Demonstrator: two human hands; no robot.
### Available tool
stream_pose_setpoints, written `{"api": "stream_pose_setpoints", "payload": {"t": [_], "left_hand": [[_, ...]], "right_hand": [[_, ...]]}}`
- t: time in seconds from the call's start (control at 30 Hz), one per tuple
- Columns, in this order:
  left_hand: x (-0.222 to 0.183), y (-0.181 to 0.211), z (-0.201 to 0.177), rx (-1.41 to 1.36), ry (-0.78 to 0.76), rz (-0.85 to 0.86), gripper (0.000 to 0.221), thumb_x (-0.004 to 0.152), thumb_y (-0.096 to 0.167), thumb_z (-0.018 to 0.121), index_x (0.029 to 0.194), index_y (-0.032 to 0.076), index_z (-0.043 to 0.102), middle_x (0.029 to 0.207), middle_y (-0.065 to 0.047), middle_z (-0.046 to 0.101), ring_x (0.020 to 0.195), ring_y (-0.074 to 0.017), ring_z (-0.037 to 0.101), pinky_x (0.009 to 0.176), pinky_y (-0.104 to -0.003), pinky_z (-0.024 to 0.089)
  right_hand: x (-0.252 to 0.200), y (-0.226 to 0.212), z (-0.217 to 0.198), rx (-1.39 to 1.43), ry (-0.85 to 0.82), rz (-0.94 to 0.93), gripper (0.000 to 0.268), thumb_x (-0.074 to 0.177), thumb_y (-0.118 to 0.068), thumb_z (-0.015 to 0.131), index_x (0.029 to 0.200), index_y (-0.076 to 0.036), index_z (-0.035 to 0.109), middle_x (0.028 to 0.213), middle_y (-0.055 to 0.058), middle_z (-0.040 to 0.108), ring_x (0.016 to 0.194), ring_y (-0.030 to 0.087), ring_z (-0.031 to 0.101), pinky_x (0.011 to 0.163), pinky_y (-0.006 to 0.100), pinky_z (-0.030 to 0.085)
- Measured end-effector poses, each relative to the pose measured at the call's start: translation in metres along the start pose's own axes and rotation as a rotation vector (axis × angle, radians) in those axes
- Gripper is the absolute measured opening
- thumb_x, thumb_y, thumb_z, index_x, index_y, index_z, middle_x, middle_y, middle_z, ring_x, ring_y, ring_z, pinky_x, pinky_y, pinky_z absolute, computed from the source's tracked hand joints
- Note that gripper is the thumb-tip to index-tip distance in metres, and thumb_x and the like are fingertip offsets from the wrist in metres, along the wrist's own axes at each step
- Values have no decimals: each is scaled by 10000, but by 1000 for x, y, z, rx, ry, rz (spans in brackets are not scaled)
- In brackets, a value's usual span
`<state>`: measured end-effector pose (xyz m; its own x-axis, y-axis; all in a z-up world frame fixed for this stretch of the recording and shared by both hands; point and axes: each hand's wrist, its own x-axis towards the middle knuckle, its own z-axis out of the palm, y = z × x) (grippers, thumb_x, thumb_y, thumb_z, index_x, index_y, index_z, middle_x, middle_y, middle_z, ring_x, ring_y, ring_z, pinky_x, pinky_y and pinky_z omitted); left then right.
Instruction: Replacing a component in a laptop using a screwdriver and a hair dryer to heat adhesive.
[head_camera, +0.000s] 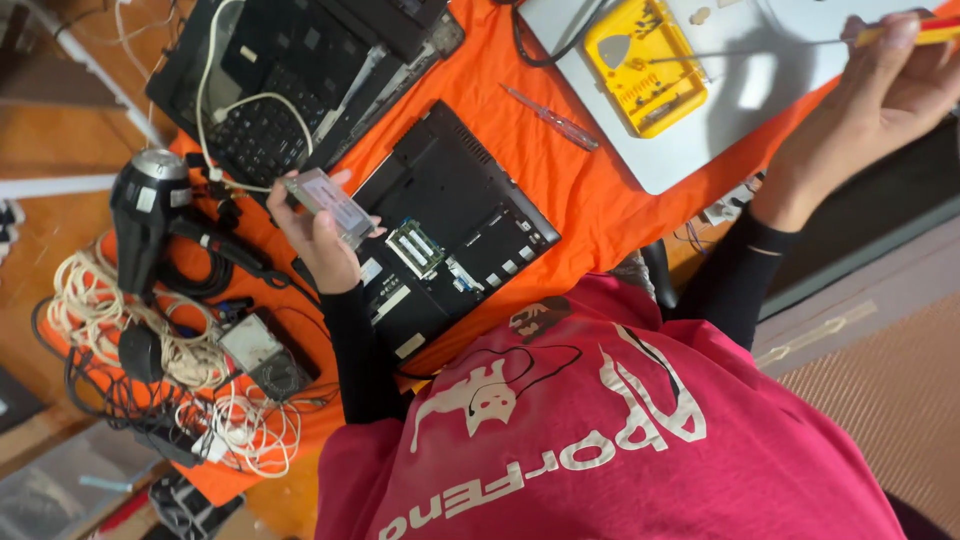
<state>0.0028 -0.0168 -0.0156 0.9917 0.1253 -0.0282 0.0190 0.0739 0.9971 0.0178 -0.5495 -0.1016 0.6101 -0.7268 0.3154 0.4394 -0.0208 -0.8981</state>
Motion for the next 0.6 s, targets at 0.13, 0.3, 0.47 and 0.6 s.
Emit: {"api": "stream_pose_setpoints", "payload": {"t": [0.13, 0.3, 0.47, 0.6], "left_hand": [[-1, -10, -7, 23, -14, 63, 613, 1025, 241, 587, 1546, 154, 277, 1369, -261, 576, 1077, -304, 694, 748, -435, 653], [1, -11, -4, 34, 14, 65, 656, 1031, 307, 659, 1554, 148, 296, 1363, -233, 564, 1097, -307, 699, 772, -475, 656], [5, -8, 0, 33, 26, 39, 735, 1020, 457, 709, 1538, 161, 279, 1368, -288, 623, 1009, -326, 728, 743, -465, 663], [6, -9, 0, 45, 52, 35, 758, 1012, 480, 708, 1541, 159, 271, 1367, -295, 622, 1018, -326, 734, 733, -459, 662]], "right_hand": [[2, -7, 2, -43, -4, 28, 232, 1214, -106, 660, 1347, 57, 560, 1104, 149, 656, 893, 212, 610, 896, 404, 572], [6, -16, -1, -98, -37, 4, 251, 1196, -130, 663, 1329, 61, 569, 1060, 148, 660, 882, 223, 628, 879, 388, 560], [9, -11, -9, -117, -75, 28, 354, 1223, -109, 682, 1475, 25, 473, 1077, 146, 628, 891, 224, 623, 881, 390, 572], [10, -22, -2, -118, -108, 47, 386, 1222, -98, 683, 1507, 1, 441, 1126, 149, 642, 891, 224, 631, 832, 367, 557]]}}
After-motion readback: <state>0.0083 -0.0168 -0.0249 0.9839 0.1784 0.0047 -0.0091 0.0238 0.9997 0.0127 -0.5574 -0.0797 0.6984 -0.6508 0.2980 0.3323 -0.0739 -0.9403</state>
